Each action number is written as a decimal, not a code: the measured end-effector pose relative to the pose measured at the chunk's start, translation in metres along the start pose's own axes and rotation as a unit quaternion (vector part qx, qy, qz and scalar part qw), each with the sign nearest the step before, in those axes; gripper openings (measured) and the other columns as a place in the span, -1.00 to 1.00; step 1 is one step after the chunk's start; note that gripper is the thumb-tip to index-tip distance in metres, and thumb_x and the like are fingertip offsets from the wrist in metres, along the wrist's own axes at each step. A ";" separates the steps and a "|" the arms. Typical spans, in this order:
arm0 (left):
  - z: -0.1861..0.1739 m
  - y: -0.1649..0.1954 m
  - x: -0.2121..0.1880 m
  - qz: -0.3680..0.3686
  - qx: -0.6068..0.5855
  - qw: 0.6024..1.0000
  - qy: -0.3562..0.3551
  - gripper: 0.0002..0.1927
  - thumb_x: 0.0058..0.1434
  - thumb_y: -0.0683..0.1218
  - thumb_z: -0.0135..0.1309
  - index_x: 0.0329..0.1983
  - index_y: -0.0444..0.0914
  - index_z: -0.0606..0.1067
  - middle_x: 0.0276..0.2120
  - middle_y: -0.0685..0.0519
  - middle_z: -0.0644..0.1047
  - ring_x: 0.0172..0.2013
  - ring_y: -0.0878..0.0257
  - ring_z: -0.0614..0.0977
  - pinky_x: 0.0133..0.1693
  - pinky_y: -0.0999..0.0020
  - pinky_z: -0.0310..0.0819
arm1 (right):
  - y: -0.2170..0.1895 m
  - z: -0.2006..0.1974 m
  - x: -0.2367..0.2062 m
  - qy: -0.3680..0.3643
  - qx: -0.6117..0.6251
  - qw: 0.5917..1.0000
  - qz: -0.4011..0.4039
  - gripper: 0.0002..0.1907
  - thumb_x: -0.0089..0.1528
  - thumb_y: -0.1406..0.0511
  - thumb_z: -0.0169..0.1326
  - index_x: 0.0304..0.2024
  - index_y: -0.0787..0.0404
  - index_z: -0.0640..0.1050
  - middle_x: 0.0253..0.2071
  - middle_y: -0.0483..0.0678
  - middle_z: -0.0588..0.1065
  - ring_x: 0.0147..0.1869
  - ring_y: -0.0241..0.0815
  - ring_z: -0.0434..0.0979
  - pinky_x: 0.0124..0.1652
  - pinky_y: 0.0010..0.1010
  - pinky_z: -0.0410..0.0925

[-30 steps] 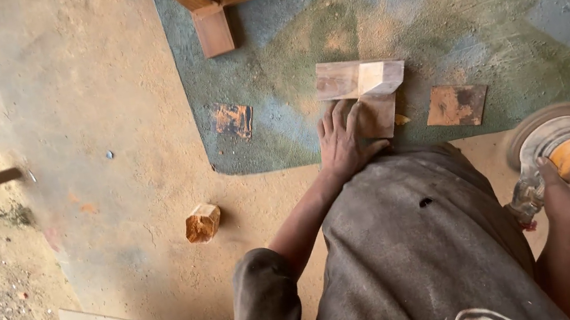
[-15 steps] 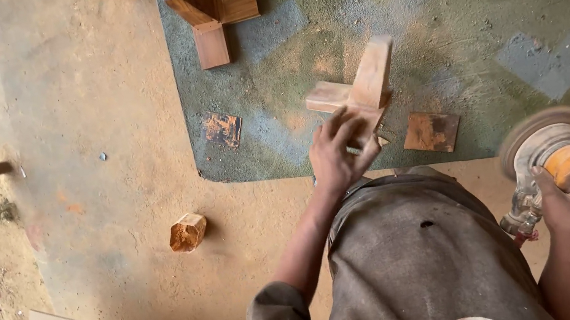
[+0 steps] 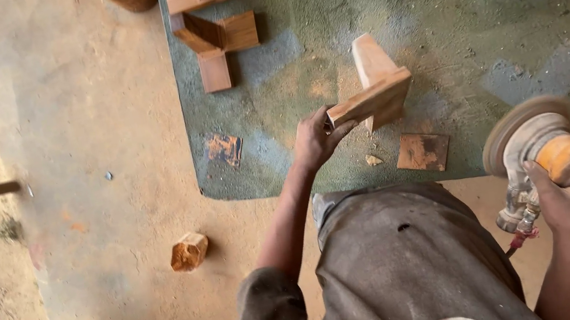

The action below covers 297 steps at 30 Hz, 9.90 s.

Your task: The person uses an orbital sander to smooth the surfaces of small wooden blocks. They hold each block with one hand and move the sander across all faces, then place the finished pieces aside.

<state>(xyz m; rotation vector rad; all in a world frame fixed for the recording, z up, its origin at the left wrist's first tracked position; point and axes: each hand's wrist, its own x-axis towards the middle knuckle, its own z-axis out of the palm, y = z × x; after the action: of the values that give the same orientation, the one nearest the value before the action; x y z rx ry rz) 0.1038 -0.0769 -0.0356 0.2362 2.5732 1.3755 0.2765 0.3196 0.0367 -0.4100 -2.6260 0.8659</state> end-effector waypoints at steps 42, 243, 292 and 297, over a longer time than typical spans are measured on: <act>0.060 -0.022 -0.017 0.114 -0.114 0.987 0.000 -0.63 0.22 0.01 0.24 0.07 -0.11 0.49 -0.23 -0.02 0.68 -0.25 0.02 0.74 -0.15 0.08 0.64 | -0.243 0.076 0.074 -0.391 -0.309 0.843 -0.201 -0.09 0.16 0.14 0.40 0.43 0.06 0.19 0.18 0.26 0.16 0.08 0.28 0.49 -0.17 -0.06 0.55; 0.077 -0.037 0.009 0.117 0.039 0.991 -0.058 -0.85 0.34 -0.12 0.10 -0.09 -0.17 0.39 0.11 -0.03 0.59 0.11 0.03 0.65 0.07 0.16 0.64 | -0.144 0.018 0.113 -0.354 -0.262 0.894 -0.087 -0.01 0.05 0.15 0.45 0.34 0.24 0.15 0.14 0.29 0.19 0.22 0.33 0.38 0.03 0.07 0.47; 0.044 -0.021 0.029 0.130 0.062 0.989 -0.020 -0.79 0.23 -0.16 0.15 -0.14 -0.17 0.38 -0.34 0.01 0.54 -0.33 0.07 0.67 -0.26 0.16 0.63 | -0.182 0.032 0.113 -0.374 -0.306 0.875 -0.006 0.04 0.15 0.14 0.38 0.53 0.07 0.09 0.21 0.32 0.15 -0.12 0.26 0.59 -0.27 -0.12 0.60; 0.046 -0.023 0.029 0.142 0.045 0.989 -0.008 -0.75 0.16 -0.18 0.16 -0.13 -0.18 0.38 -0.30 0.00 0.55 -0.30 0.07 0.67 -0.24 0.16 0.65 | -0.191 0.050 0.111 -0.408 -0.333 0.848 -0.060 0.02 0.15 0.14 0.36 0.49 0.13 0.06 0.22 0.34 0.14 -0.09 0.22 0.59 -0.25 -0.21 0.62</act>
<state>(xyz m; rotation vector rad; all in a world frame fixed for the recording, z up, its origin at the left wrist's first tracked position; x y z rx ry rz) 0.0867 -0.0458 -0.0829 0.6482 2.6701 1.3384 0.1259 0.1876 0.1420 0.0011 -3.6693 -0.0029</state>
